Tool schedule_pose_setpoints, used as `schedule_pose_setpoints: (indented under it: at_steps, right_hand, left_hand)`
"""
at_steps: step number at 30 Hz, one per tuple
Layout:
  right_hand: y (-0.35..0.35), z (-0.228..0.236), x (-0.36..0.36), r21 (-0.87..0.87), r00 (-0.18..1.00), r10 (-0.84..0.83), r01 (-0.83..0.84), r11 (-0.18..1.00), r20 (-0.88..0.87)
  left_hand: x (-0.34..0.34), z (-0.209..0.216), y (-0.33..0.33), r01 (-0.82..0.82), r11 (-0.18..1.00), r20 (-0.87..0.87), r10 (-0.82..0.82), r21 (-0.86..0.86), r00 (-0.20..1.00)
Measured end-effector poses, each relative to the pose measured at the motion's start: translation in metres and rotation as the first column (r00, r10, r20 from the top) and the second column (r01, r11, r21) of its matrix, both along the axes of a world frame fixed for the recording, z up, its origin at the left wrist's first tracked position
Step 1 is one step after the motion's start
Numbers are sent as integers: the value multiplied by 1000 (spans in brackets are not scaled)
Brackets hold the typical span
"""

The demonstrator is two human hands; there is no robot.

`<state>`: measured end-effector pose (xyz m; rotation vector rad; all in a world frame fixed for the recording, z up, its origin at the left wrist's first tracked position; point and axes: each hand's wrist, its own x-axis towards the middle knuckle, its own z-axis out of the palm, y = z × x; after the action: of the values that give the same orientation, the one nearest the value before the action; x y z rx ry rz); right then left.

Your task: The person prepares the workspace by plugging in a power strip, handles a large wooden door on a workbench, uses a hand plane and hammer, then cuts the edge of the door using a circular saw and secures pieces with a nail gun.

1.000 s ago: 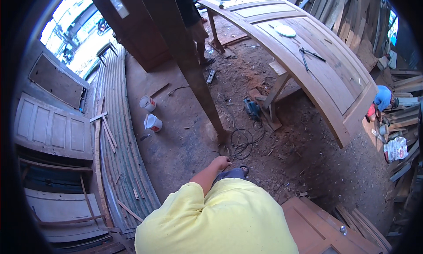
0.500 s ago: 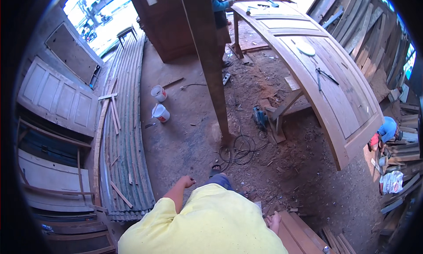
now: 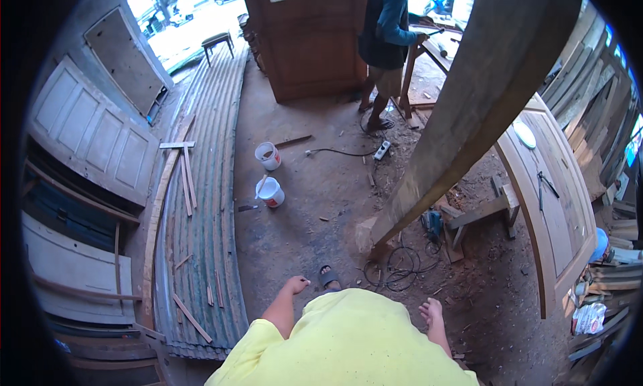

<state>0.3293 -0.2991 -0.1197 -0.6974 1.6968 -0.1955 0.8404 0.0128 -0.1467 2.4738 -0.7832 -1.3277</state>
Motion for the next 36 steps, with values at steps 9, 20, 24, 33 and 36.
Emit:
schedule_pose_setpoints:
  at_steps: [9, 20, 24, 33, 36]
  right_hand:
    - [-84, 85, 373, -378, 668, 737, -659, 650, 102]
    - [-254, -40, 634, 57, 319, 935, -942, 331, -159]
    - [-337, -64, 667, -123, 325, 931, -943, 308, -164]
    - [-484, -96, 695, -266, 705, 698, -702, 660, -129]
    - [-530, -75, 692, -37, 828, 560, -560, 828, 15]
  left_hand:
    - [159, 13, -15, -565, 790, -13, 579, -236, 815]
    - [144, 16, 29, -651, 747, 156, 633, 136, 759]
    - [149, 43, -38, -562, 755, -36, 607, 338, 794]
    - [343, 42, -240, -464, 846, -182, 516, 263, 837]
    - [451, -1, -298, -470, 873, -144, 486, 134, 862]
